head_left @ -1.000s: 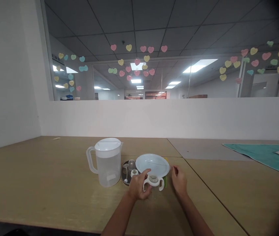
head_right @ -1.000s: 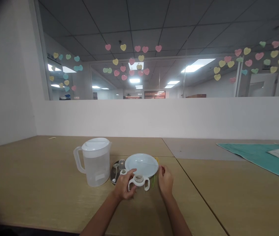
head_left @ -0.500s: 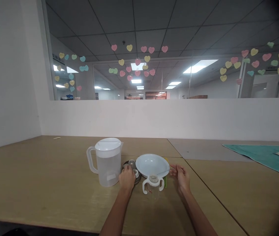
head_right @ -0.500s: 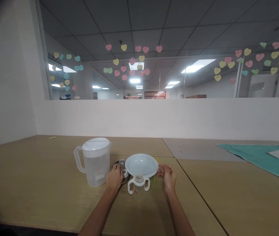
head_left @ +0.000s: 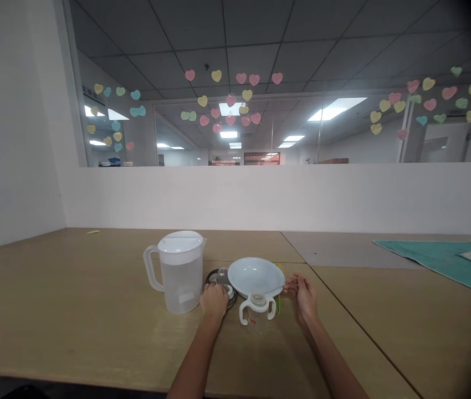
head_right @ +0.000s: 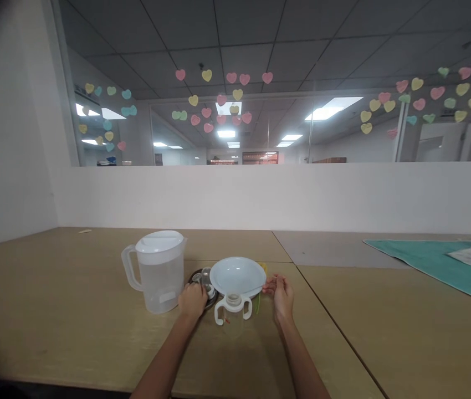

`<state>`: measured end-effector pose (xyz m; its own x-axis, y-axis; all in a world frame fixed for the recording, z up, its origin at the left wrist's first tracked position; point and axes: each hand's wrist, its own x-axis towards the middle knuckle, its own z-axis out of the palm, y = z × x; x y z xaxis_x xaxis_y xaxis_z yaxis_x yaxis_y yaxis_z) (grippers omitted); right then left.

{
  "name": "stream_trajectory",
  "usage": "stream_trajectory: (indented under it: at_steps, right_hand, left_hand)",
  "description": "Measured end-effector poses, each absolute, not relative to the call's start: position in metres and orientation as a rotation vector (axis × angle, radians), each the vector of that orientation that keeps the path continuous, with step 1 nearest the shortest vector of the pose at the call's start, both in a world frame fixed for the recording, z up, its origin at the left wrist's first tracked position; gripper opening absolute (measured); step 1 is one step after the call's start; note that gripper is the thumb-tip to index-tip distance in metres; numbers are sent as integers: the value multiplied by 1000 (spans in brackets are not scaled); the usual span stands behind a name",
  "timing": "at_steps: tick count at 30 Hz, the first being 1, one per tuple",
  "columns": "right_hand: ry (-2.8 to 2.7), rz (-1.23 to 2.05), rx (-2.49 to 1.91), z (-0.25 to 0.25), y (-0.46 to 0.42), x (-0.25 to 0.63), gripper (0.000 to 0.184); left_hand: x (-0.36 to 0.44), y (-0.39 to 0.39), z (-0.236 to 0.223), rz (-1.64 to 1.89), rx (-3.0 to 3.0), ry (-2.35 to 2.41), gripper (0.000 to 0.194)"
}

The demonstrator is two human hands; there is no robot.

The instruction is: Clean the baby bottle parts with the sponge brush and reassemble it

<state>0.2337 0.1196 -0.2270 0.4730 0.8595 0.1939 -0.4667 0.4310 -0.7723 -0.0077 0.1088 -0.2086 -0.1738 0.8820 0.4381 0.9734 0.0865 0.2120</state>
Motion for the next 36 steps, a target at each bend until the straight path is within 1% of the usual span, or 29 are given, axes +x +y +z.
stream_trajectory:
  at_steps: [4, 7, 11, 15, 19, 22, 24, 27, 29, 34, 36]
  right_hand:
    - [-644, 924, -710, -227, 120, 234, 42]
    - [-636, 929, -703, -227, 120, 234, 41]
    - [-628, 930, -704, -228, 119, 235, 40]
    - [-652, 935, -697, -228, 119, 235, 40]
    - [-673, 926, -698, -229, 118, 235, 40]
    - [-683, 923, -709, -229, 119, 234, 40]
    - [-692, 929, -714, -229, 119, 233, 41]
    - [-723, 947, -704, -229, 119, 230, 43]
    - [-725, 954, -676, -228, 120, 231, 42]
    - [-547, 974, -560, -226, 123, 250, 24]
    - [-507, 981, -539, -225, 124, 258, 20]
  left_hand:
    - [-12, 108, -202, -801, -1871, -2109, 36]
    - [-14, 110, -203, -1060, -1888, -1946, 34]
    - [-11, 110, -206, -1449, -1978, -1600, 35]
    - [-1, 100, -204, -1662, -2217, -1340, 34]
    - [13, 94, -201, -1801, -2324, -1251, 24]
    - [20, 98, -201, -1917, -2307, -1226, 14]
    - [22, 103, -202, -1987, -2262, -1256, 12]
    - [21, 109, -205, -2012, -2254, -1338, 12]
    - [19, 112, -208, -1964, -2296, -1355, 15]
    - [19, 118, -216, -1725, -2326, -1377, 23]
    - [19, 121, -219, -1631, -2327, -1380, 25]
